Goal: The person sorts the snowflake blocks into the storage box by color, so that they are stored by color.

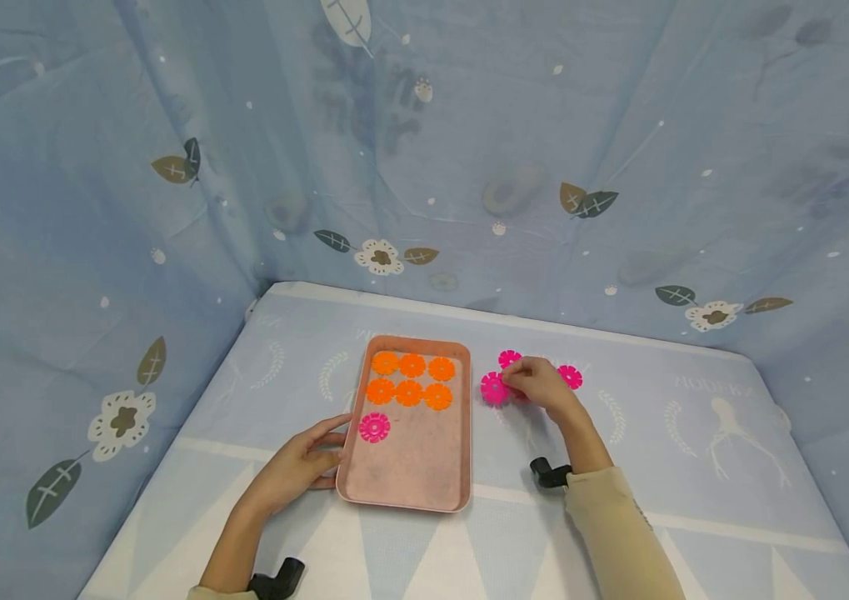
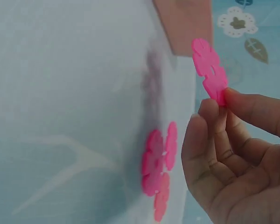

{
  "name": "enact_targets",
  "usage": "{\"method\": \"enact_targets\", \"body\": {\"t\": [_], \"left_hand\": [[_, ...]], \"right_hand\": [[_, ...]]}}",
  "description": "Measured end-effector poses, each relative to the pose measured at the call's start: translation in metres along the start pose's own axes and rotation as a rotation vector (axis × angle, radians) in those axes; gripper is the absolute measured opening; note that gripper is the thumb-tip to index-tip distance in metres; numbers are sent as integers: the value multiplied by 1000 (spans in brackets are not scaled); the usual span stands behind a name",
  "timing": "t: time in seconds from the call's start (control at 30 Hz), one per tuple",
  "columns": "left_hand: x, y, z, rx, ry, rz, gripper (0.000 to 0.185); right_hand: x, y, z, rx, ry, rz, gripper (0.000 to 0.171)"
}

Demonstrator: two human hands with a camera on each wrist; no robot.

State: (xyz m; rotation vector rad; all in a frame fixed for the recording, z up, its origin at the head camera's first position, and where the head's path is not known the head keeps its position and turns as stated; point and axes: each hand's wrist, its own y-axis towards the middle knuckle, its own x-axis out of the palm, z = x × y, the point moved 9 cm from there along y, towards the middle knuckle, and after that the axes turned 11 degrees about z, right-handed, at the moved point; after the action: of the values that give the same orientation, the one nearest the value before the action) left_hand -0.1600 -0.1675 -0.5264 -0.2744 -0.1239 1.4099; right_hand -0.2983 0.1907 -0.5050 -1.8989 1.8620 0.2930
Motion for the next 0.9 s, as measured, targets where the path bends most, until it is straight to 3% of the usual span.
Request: {"method": "enact_targets", "body": {"t": [0.33,0.9], "left_hand": [[0,-1,0,-6,2,1,58],[1,-2,1,13,-3,-7,56]], "right_hand": [[13,-8,-31,-40,57,-60,20],[72,-18,-99,-105,149,-199,18]]}}
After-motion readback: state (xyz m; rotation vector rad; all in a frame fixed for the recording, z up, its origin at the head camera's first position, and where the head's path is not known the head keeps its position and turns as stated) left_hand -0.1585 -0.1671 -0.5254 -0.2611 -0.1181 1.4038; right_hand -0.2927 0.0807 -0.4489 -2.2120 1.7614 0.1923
